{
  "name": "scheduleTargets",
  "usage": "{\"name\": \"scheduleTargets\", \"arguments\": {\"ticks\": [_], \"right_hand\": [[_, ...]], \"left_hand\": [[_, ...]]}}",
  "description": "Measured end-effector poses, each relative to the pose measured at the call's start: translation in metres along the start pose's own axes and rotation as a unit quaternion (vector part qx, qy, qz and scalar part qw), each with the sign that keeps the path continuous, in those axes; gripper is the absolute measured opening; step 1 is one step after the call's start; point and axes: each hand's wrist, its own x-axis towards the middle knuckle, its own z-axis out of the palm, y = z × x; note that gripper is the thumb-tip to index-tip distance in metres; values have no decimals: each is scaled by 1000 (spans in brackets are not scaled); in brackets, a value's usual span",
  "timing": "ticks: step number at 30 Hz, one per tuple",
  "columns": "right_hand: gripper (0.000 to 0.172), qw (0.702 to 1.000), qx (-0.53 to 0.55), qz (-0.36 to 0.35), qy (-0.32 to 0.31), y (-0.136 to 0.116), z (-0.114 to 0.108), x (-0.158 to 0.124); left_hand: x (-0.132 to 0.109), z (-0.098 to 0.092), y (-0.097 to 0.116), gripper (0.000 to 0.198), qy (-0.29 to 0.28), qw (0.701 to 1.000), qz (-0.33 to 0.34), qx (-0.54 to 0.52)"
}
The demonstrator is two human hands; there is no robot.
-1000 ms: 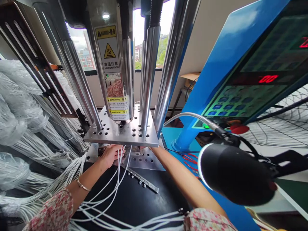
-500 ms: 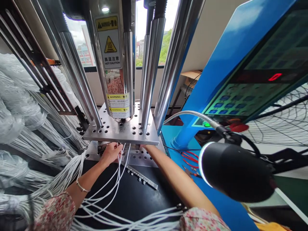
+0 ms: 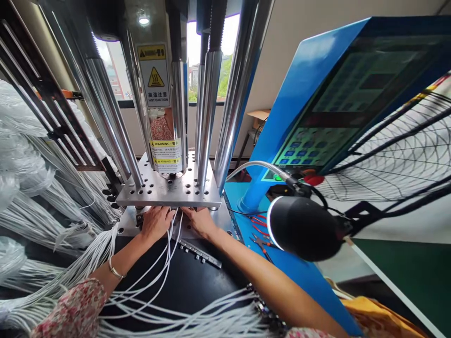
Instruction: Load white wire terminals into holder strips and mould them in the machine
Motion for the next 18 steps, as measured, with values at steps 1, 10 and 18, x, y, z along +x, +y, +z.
{"name": "scheduleTargets", "arguments": {"ticks": [1,10,18], "right_hand": [[68,1000,-12,-8,3,2,3,-1],[76,1000,-27,-1,1,-3,8,3],[58,967,76,1,243,2,-18,-160]], "left_hand": [[-4,-1,0,25,9,1000,-1,-3],[-9,5,-3,31,62,992,-22,-111],[-150,-110,-9,32,-119,924,-169,-322]]}}
